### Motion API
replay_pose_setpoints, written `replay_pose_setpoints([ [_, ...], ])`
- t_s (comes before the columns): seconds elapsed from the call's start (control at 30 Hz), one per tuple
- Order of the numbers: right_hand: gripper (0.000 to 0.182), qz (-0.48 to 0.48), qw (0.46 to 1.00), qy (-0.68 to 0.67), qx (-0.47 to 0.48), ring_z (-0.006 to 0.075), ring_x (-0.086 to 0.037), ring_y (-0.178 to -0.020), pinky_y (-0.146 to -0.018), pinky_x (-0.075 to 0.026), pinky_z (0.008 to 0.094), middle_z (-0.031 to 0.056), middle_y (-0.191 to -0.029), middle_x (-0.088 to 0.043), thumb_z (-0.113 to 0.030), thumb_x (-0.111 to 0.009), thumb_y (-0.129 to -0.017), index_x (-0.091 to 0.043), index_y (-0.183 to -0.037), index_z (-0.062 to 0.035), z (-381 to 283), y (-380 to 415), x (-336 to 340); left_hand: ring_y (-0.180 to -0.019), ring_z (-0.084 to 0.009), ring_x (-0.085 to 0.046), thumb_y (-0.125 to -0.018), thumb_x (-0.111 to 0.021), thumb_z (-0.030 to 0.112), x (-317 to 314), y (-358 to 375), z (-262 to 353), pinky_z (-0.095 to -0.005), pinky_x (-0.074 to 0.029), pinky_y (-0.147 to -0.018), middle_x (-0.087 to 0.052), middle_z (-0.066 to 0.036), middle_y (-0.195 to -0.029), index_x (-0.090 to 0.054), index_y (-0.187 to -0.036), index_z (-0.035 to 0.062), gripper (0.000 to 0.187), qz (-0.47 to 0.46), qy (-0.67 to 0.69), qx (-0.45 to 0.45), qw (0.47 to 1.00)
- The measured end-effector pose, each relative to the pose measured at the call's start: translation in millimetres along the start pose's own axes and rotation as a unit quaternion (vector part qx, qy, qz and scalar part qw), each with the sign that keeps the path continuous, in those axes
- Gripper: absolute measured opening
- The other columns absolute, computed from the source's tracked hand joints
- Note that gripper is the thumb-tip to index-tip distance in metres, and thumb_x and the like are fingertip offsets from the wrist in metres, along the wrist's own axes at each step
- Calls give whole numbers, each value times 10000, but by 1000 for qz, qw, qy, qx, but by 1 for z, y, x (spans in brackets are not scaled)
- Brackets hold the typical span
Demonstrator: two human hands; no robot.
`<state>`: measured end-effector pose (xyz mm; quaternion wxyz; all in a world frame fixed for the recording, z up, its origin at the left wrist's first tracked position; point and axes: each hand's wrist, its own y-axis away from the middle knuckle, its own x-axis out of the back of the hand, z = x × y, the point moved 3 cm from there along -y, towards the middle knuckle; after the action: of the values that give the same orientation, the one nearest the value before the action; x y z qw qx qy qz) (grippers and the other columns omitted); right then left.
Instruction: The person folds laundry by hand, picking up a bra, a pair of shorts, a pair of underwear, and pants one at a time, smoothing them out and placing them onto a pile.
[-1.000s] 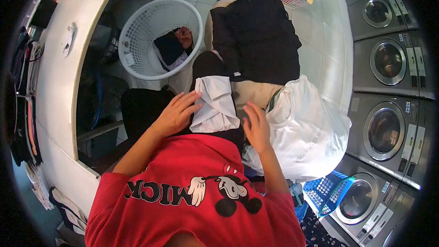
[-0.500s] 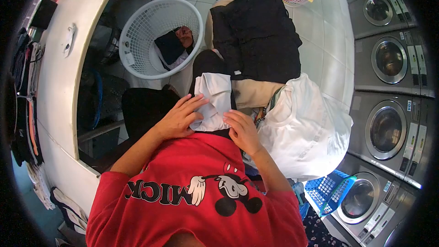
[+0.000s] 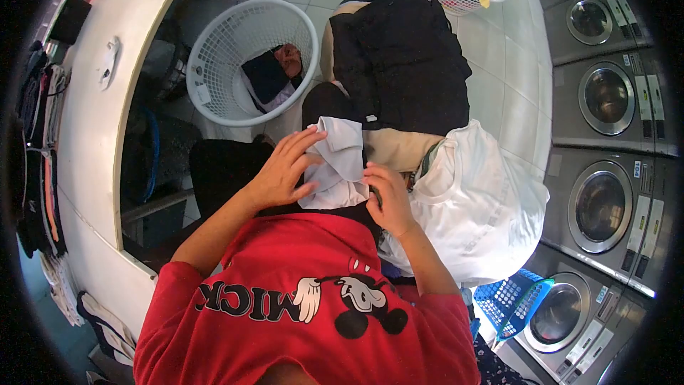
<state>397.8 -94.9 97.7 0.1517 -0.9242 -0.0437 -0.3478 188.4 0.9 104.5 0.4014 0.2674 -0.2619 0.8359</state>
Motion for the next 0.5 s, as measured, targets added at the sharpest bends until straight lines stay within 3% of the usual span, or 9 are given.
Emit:
replay_pose_setpoints([
  [0.07, 394, -15, 1000, 10, 5, 303, -506, -1034, -883, -401, 413, 118, -1098, -509, 10, -587, -647, -491, -1023, -59, -2, -10, 3, -1267, -291, -327, -624, -665, 162, -3, -13, 1, -479, -254, -1020, -390, -131, -1315, -517, -903, 54, 334, -6, -113, -24, 993],
  [0.27, 357, -50, 996, 61, -44, 292, -532, -928, -781, -453, 360, 108, -1032, -518, -22, -613, -702, -506, -1041, -57, -12, -15, -10, -1178, -262, -440, -698, -597, 138, -21, -31, 0, -448, -303, -1000, -537, -100, -1143, -508, -894, 53, 231, 5, -159, -94, 983],
  [0.33, 333, -59, 992, 92, -68, 286, -538, -896, -751, -461, 348, 103, -999, -523, -28, -618, -714, -519, -1031, -57, -12, -11, -13, -1174, -258, -448, -719, -593, 120, -25, -29, -1, -442, -305, -1002, -544, -102, -1143, -508, -908, 48, 219, 5, -165, -79, 983],
  [0.5, 251, -15, 997, 69, -28, 277, -545, -843, -714, -459, 344, 95, -924, -540, 10, -601, -713, -563, -955, -46, -28, -9, -6, -1167, -251, -462, -747, -571, 109, -28, -10, 5, -424, -310, -1006, -547, -104, -1156, -505, -913, 34, 194, 8, -162, -66, 985],
])
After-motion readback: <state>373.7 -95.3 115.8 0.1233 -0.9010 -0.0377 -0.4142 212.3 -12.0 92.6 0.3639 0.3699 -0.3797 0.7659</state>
